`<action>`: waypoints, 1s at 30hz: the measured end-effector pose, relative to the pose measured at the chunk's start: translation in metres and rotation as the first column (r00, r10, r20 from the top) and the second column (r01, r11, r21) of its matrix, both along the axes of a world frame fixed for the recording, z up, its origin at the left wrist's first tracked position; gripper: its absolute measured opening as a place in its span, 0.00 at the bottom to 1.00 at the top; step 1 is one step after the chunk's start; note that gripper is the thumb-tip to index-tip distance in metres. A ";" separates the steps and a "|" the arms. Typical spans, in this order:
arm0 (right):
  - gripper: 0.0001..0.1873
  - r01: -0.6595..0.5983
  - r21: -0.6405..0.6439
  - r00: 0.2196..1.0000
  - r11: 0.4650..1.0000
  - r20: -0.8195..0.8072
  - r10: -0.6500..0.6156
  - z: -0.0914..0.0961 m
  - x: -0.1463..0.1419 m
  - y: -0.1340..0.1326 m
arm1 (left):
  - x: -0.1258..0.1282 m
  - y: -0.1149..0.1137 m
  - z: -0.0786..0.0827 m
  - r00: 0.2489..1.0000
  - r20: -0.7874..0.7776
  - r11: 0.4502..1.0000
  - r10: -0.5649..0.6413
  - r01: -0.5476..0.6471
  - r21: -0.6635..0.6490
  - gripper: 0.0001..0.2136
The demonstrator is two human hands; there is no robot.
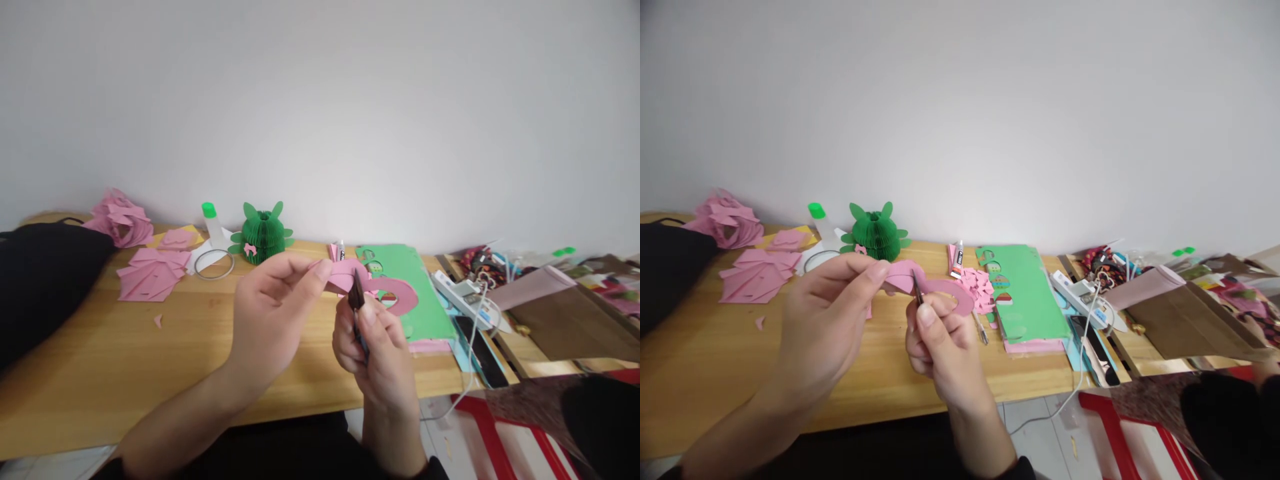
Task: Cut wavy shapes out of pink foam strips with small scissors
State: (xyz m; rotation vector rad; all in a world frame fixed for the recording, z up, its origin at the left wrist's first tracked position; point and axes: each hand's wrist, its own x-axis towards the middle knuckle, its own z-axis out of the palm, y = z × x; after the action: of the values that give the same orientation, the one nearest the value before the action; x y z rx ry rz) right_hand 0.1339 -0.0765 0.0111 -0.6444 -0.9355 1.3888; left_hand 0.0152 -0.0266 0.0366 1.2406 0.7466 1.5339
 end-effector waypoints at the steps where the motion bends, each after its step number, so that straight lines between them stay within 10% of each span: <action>1: 0.17 0.001 -0.002 1.000 1.000 -0.008 -0.001 0.001 -0.001 0.000 | 0.000 0.000 0.000 1.000 0.004 1.000 -0.003 0.003 0.007 0.08; 24: 0.18 -0.059 -0.059 0.998 0.997 0.024 0.060 0.001 0.002 -0.002 | 0.000 0.002 0.005 0.999 -0.037 1.000 -0.005 0.005 0.019 0.10; 30: 0.19 0.027 -0.047 0.999 0.999 0.019 -0.026 0.002 -0.001 -0.001 | -0.002 0.000 0.001 0.977 -0.142 0.987 -0.158 0.160 0.003 0.05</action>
State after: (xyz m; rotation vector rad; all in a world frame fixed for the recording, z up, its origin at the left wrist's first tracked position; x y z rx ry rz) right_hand 0.1330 -0.0776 0.0133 -0.7046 -0.9078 1.3868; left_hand 0.0130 -0.0263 0.0379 1.3973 0.7103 1.3340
